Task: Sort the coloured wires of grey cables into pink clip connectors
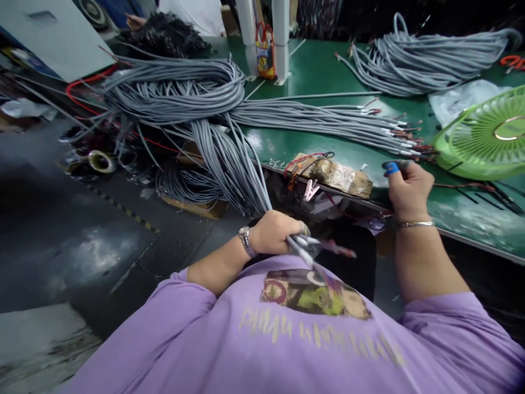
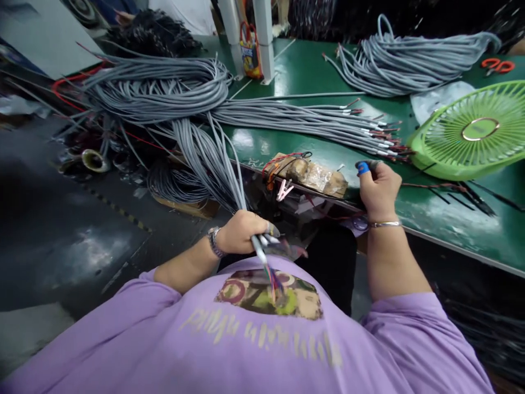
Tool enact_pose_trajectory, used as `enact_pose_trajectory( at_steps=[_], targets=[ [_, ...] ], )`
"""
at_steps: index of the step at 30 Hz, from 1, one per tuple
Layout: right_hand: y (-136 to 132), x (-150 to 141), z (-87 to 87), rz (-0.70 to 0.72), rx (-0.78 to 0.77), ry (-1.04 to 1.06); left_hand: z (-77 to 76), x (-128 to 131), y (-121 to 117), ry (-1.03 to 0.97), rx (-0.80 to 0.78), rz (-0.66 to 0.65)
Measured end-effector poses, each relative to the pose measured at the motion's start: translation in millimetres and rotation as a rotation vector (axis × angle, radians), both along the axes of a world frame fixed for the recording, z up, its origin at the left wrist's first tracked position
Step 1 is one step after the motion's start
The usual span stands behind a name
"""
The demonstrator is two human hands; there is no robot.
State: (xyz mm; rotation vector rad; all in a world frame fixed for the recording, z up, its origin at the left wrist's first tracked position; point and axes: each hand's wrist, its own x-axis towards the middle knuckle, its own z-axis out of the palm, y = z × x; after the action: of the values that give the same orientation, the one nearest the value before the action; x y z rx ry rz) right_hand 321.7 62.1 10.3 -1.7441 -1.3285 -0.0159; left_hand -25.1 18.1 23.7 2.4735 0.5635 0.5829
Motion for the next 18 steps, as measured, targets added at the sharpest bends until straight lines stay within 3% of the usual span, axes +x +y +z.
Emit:
enact_pose_trajectory(
  at_steps=[2, 3, 6, 7, 9, 11, 14, 18],
  targets=[
    [-13.7, -9.7, -1.0, -0.046, 0.124, -0.126, -21.4, -10.9, 6.1, -0.075, -0.376, 0.03],
    [-24.1, -20.2, -2.1, -0.021, 0.161, -0.154, -31.2, -18.2, 8.3, -0.121, -0.529, 0.106],
    [-62.2, -71.2, -9.4, 0.223, 0.181, 0.035, -48.7, -40.2, 10.5, -0.228, -0.781, 0.21],
    [-73.7, -91.4, -12.7, 0.387, 0.125, 0.138, -50.0, -45.4, 10.0, -0.256, -0.824, 0.22],
    [-89.5, -129.5, -18.7, 0.718, -0.129, 0.351, -47.8, -49.7, 8.0, -0.29, -0.881, 0.227],
    [-92.9, -159.0, -22.5, 0.884, -0.306, 0.552, -43.3, -45.8, 5.9, -0.285, -0.901, 0.216],
    [-82.6, -181.8, -24.3, 0.916, -0.331, 0.749, -40.8, -31.6, 3.1, -0.234, -0.895, 0.213],
    [-72.6, -182.7, -30.1, 0.843, -0.288, 0.882, -44.7, -17.6, 2.3, -0.308, -0.867, 0.292]
  ],
)
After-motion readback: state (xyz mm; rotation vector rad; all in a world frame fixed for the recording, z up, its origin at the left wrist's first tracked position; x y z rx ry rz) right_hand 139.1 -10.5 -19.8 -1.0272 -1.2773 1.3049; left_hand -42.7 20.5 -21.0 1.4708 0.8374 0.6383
